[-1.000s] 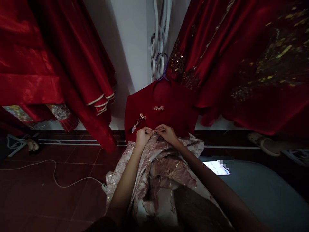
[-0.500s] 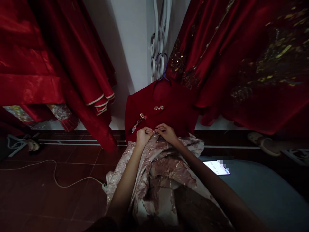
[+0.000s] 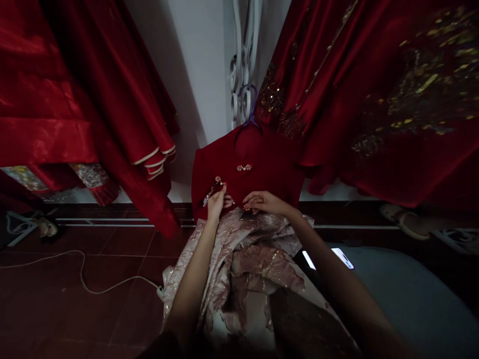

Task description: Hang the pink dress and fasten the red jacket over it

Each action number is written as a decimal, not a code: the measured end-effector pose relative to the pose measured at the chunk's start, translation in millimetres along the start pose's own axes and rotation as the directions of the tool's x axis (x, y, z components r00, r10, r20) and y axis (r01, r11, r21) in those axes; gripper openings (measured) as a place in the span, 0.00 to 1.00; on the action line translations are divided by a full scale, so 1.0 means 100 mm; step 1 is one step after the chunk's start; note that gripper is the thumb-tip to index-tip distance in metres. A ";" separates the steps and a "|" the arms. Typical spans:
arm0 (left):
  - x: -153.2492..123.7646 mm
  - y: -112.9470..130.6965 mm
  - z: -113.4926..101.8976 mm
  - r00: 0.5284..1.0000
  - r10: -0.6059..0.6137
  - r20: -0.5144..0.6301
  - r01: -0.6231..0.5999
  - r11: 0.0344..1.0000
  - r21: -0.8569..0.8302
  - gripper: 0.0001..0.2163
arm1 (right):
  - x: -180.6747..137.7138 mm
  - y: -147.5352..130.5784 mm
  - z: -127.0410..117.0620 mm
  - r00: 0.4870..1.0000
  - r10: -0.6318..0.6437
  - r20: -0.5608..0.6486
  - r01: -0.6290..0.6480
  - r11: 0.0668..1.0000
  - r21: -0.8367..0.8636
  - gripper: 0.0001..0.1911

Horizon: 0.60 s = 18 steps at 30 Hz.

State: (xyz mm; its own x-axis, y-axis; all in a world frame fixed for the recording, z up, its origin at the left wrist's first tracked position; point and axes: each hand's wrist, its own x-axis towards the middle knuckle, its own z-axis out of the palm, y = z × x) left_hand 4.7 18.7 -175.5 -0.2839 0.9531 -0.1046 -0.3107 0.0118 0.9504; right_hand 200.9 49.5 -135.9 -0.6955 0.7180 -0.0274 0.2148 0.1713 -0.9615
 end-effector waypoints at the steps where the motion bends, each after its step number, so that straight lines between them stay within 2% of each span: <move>1: 0.03 0.02 0.02 0.999 -0.014 -0.038 0.010 0.995 -0.101 0.17 | -0.04 -0.05 -0.05 0.999 0.033 0.042 -0.033 0.999 0.007 0.19; 4: 0.10 0.04 0.06 1.000 0.005 -0.029 -0.015 0.933 -0.360 0.12 | -0.10 -0.12 -0.15 0.987 0.104 0.121 -0.107 0.994 0.014 0.21; 7: 0.09 0.03 0.09 0.998 0.050 0.041 -0.024 0.875 -0.484 0.10 | -0.11 -0.13 -0.17 0.980 0.136 0.147 -0.139 0.990 0.015 0.22; 12: 0.07 0.02 0.08 0.997 0.064 0.041 -0.041 0.904 -0.426 0.13 | -0.11 -0.13 -0.15 0.972 0.150 0.183 -0.154 0.988 0.005 0.23; 18: 0.13 -0.05 0.07 0.984 0.168 -0.056 -0.177 0.945 -0.276 0.16 | -0.13 -0.15 -0.16 0.963 0.160 0.218 -0.158 0.987 -0.025 0.25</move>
State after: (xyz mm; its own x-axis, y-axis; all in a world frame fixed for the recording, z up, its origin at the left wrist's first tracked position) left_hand 8.4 32.9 -179.3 -0.3828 0.9229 0.0406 -0.4931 -0.2413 0.8358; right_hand 217.4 48.0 -116.7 -0.7849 0.5715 -0.2395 0.3388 0.0722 -0.9381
